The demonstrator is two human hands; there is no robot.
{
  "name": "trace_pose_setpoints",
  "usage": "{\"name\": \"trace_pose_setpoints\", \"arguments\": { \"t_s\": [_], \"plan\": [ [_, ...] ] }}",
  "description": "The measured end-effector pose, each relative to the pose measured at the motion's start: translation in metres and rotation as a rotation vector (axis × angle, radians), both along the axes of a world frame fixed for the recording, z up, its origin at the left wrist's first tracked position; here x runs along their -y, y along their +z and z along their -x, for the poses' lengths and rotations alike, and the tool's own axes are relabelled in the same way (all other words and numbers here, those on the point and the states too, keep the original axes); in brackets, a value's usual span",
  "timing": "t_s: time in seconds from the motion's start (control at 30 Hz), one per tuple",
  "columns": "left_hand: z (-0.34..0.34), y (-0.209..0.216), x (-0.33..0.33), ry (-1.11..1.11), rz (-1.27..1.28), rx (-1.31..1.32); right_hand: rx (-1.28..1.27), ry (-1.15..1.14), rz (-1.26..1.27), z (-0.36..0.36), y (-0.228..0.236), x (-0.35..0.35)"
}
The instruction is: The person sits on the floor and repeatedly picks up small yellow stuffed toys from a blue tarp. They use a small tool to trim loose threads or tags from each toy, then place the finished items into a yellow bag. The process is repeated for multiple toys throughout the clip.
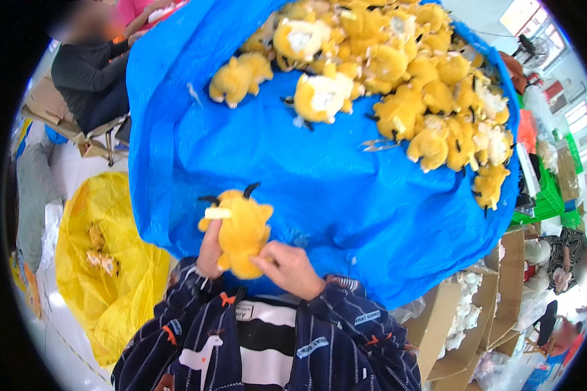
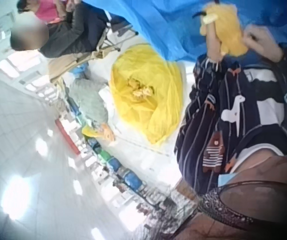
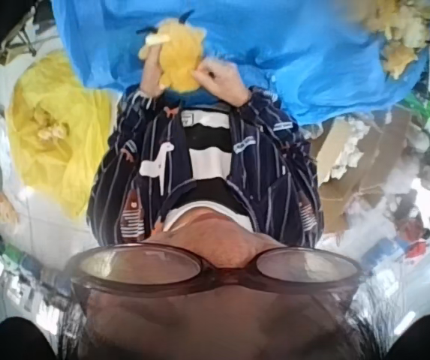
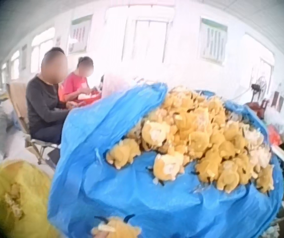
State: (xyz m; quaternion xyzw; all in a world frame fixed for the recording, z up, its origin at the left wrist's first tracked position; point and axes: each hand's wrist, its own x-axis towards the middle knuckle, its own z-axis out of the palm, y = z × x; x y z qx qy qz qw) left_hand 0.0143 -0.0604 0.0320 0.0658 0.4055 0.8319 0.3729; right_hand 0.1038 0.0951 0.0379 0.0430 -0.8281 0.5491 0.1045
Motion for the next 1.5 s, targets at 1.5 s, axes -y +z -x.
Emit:
{"name": "trace_pose_setpoints", "arguments": {
  "t_s": [1.5],
  "plan": [
    [-0.009,0.006,0.058,0.453,0.529,-1.316,0.131,-0.42,0.594,0.029,0.025,-0.032]
  ]
}}
